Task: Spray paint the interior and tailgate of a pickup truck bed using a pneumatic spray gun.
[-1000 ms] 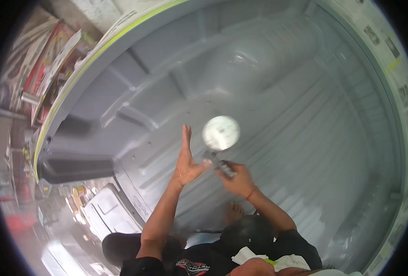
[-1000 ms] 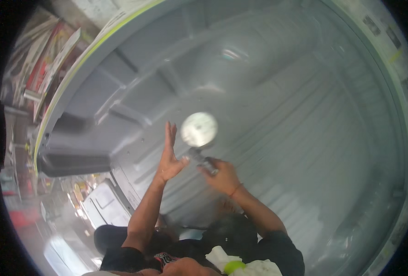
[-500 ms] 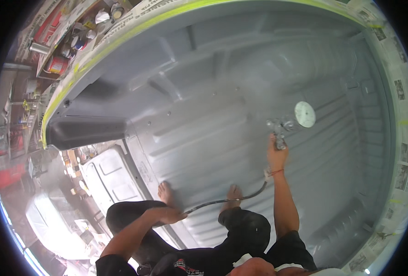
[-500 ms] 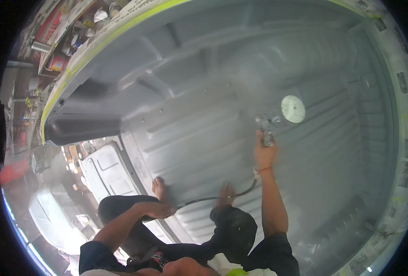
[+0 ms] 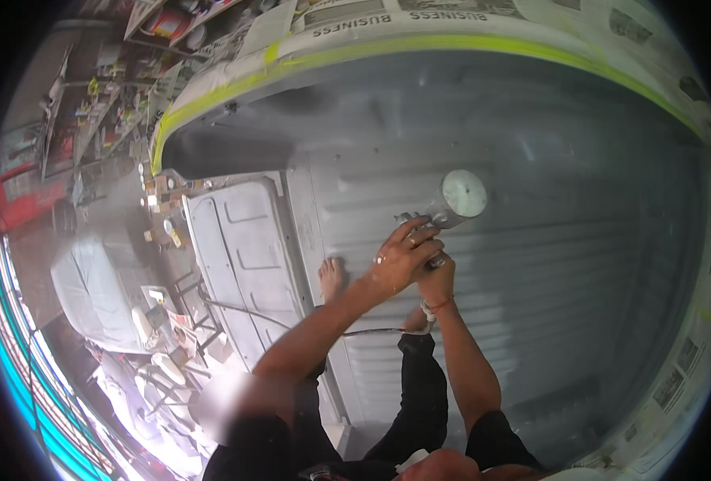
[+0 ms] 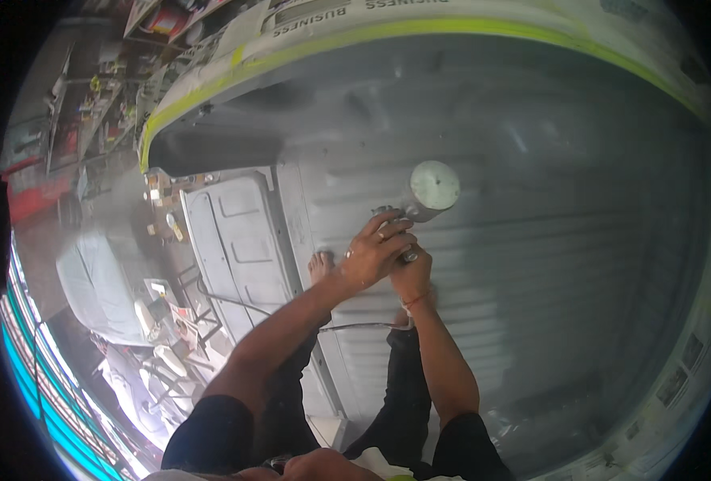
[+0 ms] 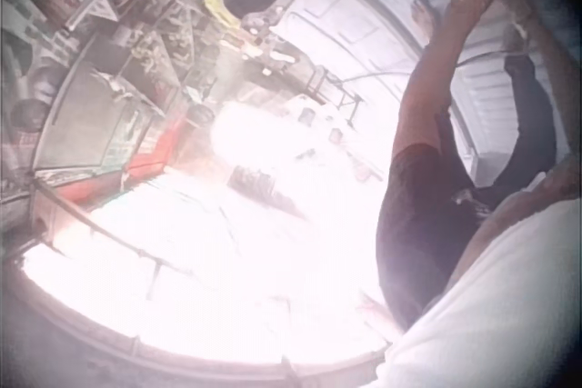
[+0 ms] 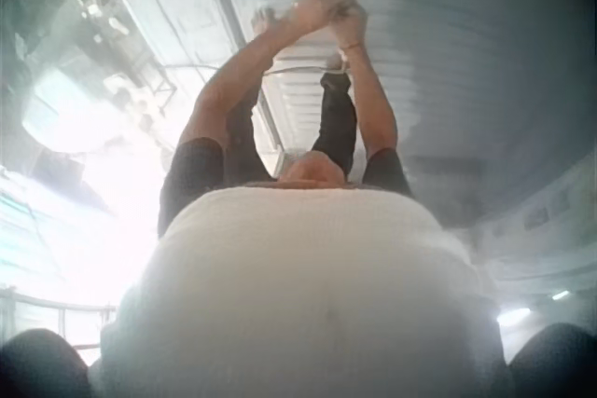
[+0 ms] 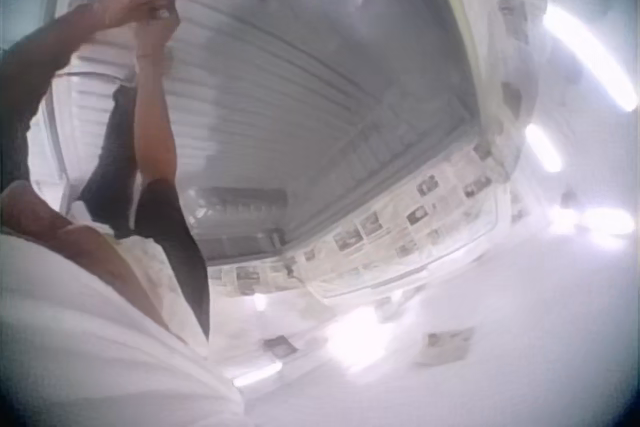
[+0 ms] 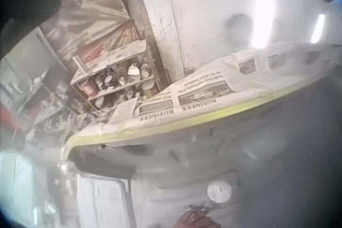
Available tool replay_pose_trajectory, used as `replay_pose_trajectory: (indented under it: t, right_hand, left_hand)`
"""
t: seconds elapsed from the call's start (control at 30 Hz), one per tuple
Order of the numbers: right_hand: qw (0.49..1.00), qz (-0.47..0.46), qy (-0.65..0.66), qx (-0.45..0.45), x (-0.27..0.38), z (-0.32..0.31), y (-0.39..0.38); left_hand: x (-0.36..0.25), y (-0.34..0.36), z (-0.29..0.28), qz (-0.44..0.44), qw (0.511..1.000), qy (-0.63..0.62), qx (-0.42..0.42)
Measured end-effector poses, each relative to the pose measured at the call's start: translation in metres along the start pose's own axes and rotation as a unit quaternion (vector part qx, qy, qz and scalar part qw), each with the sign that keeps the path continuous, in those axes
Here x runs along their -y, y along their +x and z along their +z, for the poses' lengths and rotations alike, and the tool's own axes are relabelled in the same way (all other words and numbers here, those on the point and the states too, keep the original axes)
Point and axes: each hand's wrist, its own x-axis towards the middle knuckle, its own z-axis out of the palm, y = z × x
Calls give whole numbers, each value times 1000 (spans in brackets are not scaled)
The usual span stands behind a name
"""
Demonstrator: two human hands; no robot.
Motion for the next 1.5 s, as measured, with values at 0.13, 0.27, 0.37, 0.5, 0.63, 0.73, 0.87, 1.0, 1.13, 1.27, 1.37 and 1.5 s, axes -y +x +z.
replay_pose_trajectory:
  t: [0.13,0.27,0.37,0.5,0.63,0.73,0.87,1.0,1.13,1.27,1.37,1.5]
  right_hand:
    - [999,35,4,4,1,-29,-10]
    - [999,39,-1,-38,4,-53,-15]
    - [991,96,63,-62,8,-58,-15]
    - [994,85,61,-45,17,-56,-18]
    - [997,12,3,-73,32,-42,-24]
    - [991,85,1,-104,47,-31,-21]
    - [989,52,-72,-122,69,-13,-30]
    - [985,96,-78,-117,87,30,-47]
    - [979,107,-167,-41,107,72,-64]
    - [995,94,-21,13,120,104,-72]
    - [976,195,46,82,124,111,-73]
    - [985,111,122,47,111,113,-68]
  left_hand:
    - [6,15,-1,86,993,-46,60]
    - [-14,38,5,119,981,-57,142]
    - [-30,49,0,133,981,-70,121]
    - [-32,52,-18,145,970,-14,195]
    - [-27,32,-24,136,965,-6,224]
    - [-27,-21,-20,-225,959,-174,-16]
    - [-21,-114,-16,-510,712,-471,109]
    - [-23,-165,-19,-536,443,-715,77]
    - [-1,-191,-53,-553,469,-683,91]
    - [13,-236,-115,-405,839,-268,243]
    - [-10,-286,-181,-376,872,-85,302]
    - [-54,-344,-243,-321,869,64,371]
